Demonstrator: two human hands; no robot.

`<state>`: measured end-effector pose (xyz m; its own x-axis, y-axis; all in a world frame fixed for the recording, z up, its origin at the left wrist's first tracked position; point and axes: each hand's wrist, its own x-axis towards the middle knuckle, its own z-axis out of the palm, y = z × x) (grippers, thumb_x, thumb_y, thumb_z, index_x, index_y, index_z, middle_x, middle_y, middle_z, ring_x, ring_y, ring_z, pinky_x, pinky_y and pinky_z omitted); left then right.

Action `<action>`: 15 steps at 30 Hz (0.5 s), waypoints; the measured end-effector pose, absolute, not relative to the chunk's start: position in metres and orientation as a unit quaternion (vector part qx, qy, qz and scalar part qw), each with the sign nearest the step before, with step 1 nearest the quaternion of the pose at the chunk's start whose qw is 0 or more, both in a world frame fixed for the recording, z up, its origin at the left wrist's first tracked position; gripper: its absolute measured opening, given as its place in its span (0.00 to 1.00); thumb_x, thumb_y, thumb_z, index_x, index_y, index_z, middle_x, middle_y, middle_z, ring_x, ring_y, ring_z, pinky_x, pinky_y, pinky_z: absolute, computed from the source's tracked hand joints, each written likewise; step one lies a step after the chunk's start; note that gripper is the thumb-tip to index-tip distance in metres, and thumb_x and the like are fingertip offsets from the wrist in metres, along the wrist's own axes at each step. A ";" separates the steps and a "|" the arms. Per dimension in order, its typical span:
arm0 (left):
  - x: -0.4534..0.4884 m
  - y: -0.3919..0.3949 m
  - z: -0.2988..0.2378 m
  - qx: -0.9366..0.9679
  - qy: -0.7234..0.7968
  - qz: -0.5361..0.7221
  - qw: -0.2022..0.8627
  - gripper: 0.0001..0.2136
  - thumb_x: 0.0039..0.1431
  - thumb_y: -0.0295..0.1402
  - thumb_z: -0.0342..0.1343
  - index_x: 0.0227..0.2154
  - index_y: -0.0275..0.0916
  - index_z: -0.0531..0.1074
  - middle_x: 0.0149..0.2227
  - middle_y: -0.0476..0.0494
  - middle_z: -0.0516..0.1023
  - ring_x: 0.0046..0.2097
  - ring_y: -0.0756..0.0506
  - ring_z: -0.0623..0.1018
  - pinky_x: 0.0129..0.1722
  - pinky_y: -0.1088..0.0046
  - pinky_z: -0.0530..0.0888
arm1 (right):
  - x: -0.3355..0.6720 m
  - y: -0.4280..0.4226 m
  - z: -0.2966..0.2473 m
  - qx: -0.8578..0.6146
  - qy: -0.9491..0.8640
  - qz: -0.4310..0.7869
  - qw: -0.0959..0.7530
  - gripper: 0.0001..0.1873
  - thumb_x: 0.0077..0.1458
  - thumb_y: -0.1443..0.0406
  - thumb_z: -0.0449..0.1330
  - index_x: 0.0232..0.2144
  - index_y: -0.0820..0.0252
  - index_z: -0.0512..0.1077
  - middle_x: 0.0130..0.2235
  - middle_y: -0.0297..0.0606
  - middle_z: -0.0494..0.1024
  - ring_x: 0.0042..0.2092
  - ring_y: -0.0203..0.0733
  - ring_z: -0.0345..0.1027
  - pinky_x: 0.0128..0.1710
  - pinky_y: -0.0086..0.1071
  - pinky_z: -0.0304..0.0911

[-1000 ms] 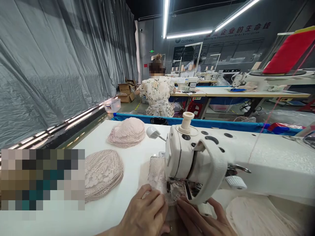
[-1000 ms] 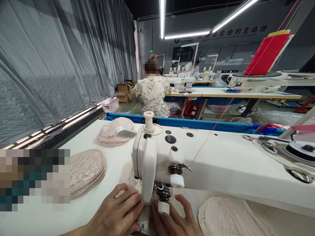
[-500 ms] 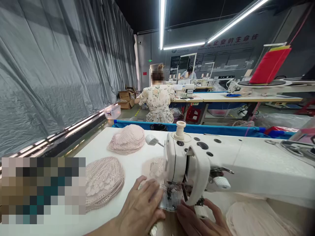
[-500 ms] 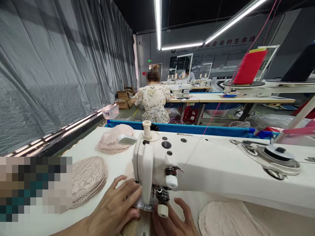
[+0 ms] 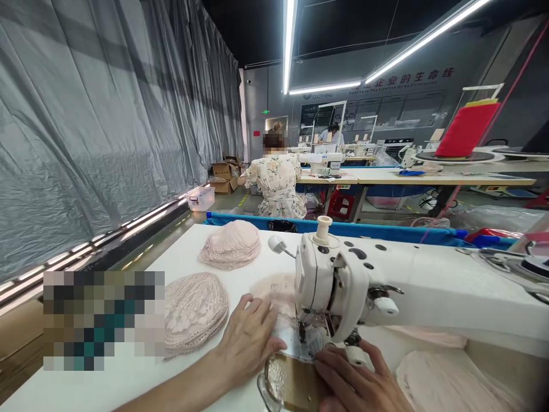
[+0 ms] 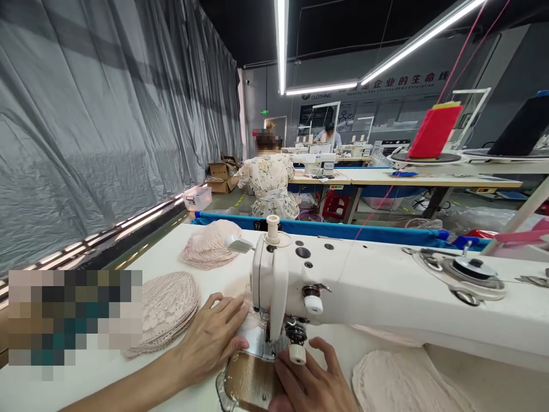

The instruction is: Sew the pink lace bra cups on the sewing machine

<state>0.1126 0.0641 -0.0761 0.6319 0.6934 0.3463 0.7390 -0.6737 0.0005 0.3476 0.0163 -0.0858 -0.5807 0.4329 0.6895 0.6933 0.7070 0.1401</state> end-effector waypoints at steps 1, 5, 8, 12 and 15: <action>0.114 0.060 -0.074 -0.898 -0.403 -0.160 0.071 0.19 0.66 0.45 0.45 0.46 0.33 0.69 0.43 0.37 0.74 0.43 0.39 0.73 0.47 0.55 0.65 | 0.344 0.015 -0.084 -0.329 -0.860 -0.195 0.339 0.21 0.69 0.57 0.43 0.38 0.57 0.73 0.34 0.32 0.82 0.31 0.36 0.73 0.46 0.40 0.53; 0.116 0.025 -0.071 -0.911 -0.376 -0.166 0.037 0.19 0.66 0.45 0.46 0.26 0.35 0.69 0.29 0.45 0.71 0.32 0.44 0.71 0.38 0.64 0.65 | 0.337 0.003 -0.078 -0.330 -0.876 -0.103 0.338 0.20 0.68 0.57 0.46 0.30 0.57 0.72 0.28 0.30 0.78 0.30 0.36 0.71 0.41 0.36 0.56; 0.110 -0.001 -0.064 -0.929 -0.308 -0.203 0.002 0.19 0.63 0.47 0.50 0.26 0.36 0.69 0.28 0.48 0.71 0.29 0.49 0.70 0.35 0.69 0.64 | 0.336 -0.004 -0.080 -0.330 -0.868 -0.065 0.365 0.21 0.68 0.56 0.46 0.28 0.57 0.70 0.27 0.33 0.75 0.31 0.38 0.68 0.37 0.34 0.58; 0.094 -0.015 -0.053 -0.934 -0.297 -0.197 0.008 0.20 0.59 0.48 0.56 0.42 0.35 0.69 0.42 0.40 0.74 0.40 0.45 0.74 0.42 0.67 0.65 | 0.331 -0.010 -0.094 -0.310 -0.889 -0.111 0.319 0.37 0.60 0.40 0.43 0.51 0.65 0.67 0.48 0.50 0.75 0.49 0.51 0.67 0.46 0.41 0.59; 0.087 -0.029 -0.063 -0.940 -0.275 -0.190 0.072 0.21 0.58 0.45 0.58 0.44 0.31 0.68 0.40 0.38 0.76 0.36 0.44 0.74 0.39 0.67 0.68 | 0.324 -0.025 -0.099 -0.275 -0.902 -0.163 0.289 0.33 0.64 0.44 0.41 0.51 0.64 0.67 0.49 0.49 0.75 0.52 0.51 0.66 0.49 0.43 0.57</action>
<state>0.0874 -0.0286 -0.0632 0.7773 0.4888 0.3961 0.5436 -0.8388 -0.0316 0.3243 -0.0249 -0.0992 -0.6807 0.4023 0.6122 0.5914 0.7950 0.1351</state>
